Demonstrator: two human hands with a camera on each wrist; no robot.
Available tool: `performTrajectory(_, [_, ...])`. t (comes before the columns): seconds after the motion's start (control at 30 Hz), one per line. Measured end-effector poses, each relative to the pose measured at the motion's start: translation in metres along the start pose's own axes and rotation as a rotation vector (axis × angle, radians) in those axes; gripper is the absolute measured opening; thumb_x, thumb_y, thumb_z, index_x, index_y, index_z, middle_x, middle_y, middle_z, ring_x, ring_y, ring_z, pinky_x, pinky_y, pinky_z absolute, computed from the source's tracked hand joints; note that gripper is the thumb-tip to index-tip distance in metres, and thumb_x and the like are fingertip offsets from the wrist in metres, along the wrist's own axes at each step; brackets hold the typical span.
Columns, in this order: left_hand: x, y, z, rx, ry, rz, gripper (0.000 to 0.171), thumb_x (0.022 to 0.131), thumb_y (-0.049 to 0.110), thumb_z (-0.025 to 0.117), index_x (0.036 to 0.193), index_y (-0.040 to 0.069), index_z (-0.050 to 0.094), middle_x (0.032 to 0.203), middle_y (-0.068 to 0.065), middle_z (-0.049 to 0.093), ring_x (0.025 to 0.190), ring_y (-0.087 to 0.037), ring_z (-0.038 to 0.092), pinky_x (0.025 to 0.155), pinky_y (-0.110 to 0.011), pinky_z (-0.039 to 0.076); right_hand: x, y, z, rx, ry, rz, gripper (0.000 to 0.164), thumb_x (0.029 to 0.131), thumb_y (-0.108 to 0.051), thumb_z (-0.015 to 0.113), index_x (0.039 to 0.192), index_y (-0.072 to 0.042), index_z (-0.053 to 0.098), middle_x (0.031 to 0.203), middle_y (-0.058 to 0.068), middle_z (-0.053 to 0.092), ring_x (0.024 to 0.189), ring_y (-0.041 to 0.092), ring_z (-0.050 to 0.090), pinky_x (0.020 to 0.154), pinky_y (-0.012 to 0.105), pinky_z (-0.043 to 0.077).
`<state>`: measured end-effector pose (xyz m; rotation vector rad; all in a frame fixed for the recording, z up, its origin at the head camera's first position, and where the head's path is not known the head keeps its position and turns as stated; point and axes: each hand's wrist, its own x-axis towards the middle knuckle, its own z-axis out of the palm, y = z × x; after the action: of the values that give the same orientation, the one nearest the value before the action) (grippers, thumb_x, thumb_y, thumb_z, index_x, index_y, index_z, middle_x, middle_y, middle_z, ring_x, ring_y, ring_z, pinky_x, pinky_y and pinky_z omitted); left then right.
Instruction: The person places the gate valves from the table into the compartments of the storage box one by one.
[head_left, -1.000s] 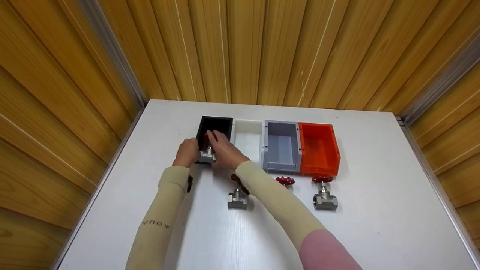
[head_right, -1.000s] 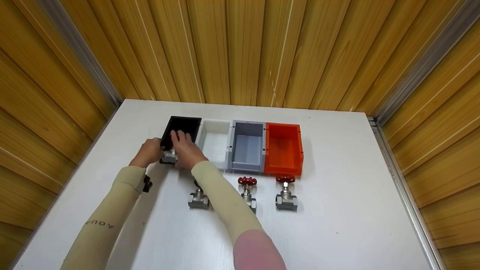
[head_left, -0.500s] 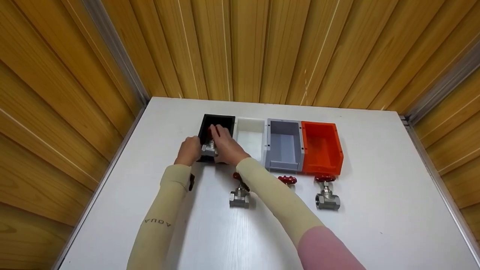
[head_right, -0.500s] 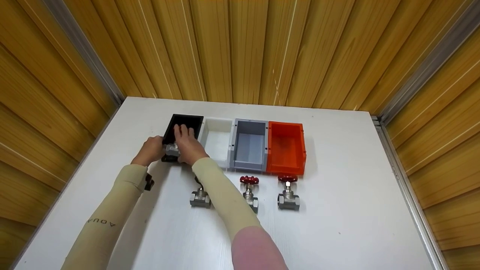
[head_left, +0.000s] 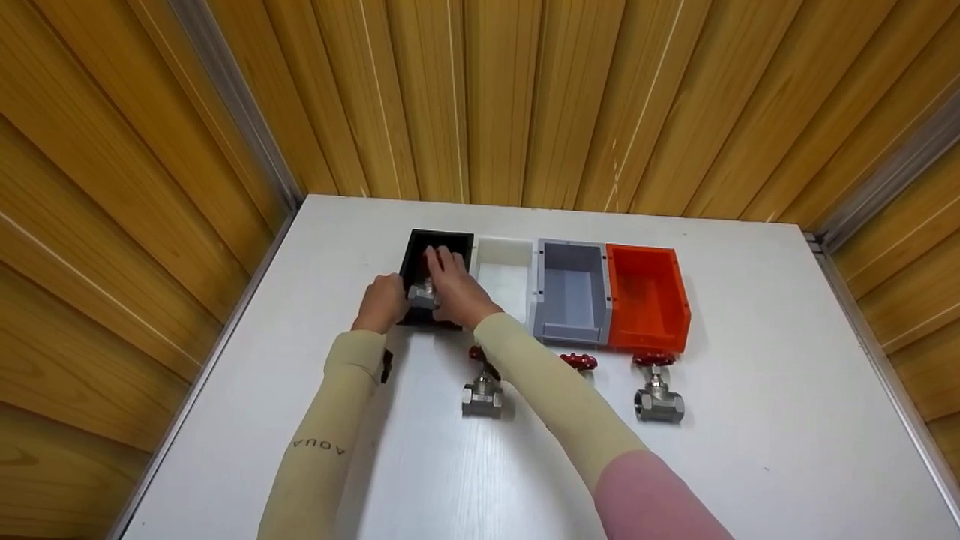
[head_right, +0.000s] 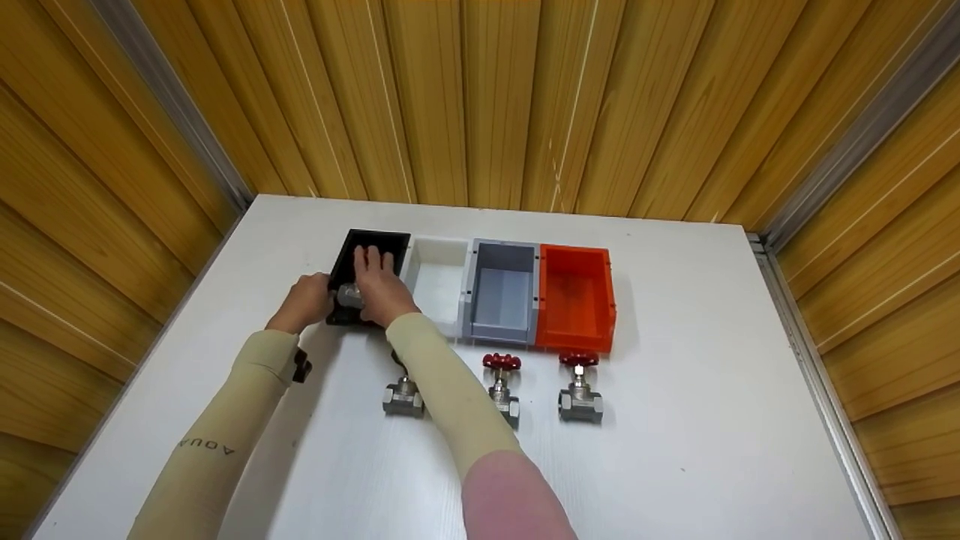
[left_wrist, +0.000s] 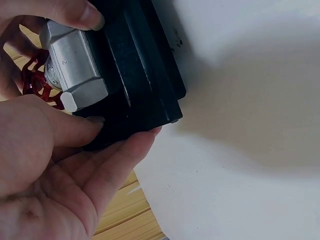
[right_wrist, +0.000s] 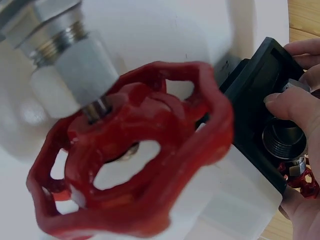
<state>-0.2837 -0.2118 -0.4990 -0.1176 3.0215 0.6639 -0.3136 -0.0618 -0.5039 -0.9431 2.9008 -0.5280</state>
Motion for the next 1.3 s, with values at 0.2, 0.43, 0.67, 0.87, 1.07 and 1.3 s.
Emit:
performTrajectory(0.2, [-0.002, 0.0, 0.0, 0.02, 0.016, 0.014, 0.011, 0.082, -0.003, 0.054, 0.091, -0.005, 0.061, 0.085, -0.021, 0.065, 0.074, -0.031, 0.063, 0.062, -0.038, 0.049, 0.003, 0.002, -0.001, -0.005, 0.011, -0.011, 0.111, 0.066, -0.021, 0.081, 0.147, -0.01, 0.007, 0.151, 0.019, 0.013, 0.136, 0.042, 0.019, 0.089, 0.034, 0.048])
performTrajectory(0.43, [-0.001, -0.001, 0.001, 0.032, 0.021, 0.014, 0.013, 0.082, -0.003, 0.055, 0.092, -0.006, 0.062, 0.087, -0.022, 0.065, 0.077, -0.033, 0.064, 0.065, -0.04, 0.051, 0.007, 0.0, 0.0, -0.015, -0.007, 0.013, 0.11, 0.065, -0.022, 0.082, 0.147, -0.01, 0.009, 0.151, 0.019, 0.014, 0.136, 0.041, 0.021, 0.093, 0.036, 0.046])
performTrajectory(0.67, [-0.004, -0.003, 0.005, 0.011, -0.005, -0.023, 0.013, 0.085, -0.001, 0.053, 0.094, -0.005, 0.062, 0.086, -0.02, 0.065, 0.072, -0.028, 0.064, 0.06, -0.035, 0.049, 0.008, -0.003, 0.004, -0.07, -0.106, -0.002, 0.11, 0.067, -0.026, 0.081, 0.148, -0.011, 0.008, 0.151, 0.018, 0.014, 0.135, 0.041, 0.023, 0.099, 0.036, 0.042])
performTrajectory(0.87, [-0.005, -0.002, 0.004, 0.008, -0.01, -0.032, 0.012, 0.086, -0.001, 0.052, 0.092, -0.004, 0.062, 0.082, -0.019, 0.065, 0.068, -0.027, 0.063, 0.055, -0.033, 0.047, 0.01, -0.003, 0.003, -0.074, -0.103, -0.008, 0.11, 0.066, -0.027, 0.081, 0.147, -0.01, 0.009, 0.151, 0.018, 0.016, 0.135, 0.041, 0.024, 0.099, 0.036, 0.042])
performTrajectory(1.07, [-0.002, -0.001, 0.002, 0.015, 0.0, -0.029, 0.013, 0.083, -0.002, 0.055, 0.093, -0.004, 0.062, 0.086, -0.02, 0.066, 0.074, -0.029, 0.064, 0.061, -0.036, 0.05, 0.015, 0.001, 0.0, -0.054, -0.072, -0.008, 0.11, 0.065, -0.026, 0.082, 0.147, -0.008, 0.01, 0.151, 0.02, 0.016, 0.135, 0.043, 0.024, 0.096, 0.034, 0.044])
performTrajectory(1.3, [0.0, 0.0, 0.001, 0.018, 0.018, -0.024, 0.013, 0.083, 0.0, 0.057, 0.094, -0.005, 0.063, 0.089, -0.02, 0.066, 0.079, -0.031, 0.065, 0.067, -0.039, 0.051, 0.019, 0.003, 0.001, -0.035, -0.038, -0.005, 0.108, 0.064, -0.02, 0.082, 0.146, -0.005, 0.013, 0.149, 0.02, 0.018, 0.134, 0.042, 0.024, 0.095, 0.035, 0.045])
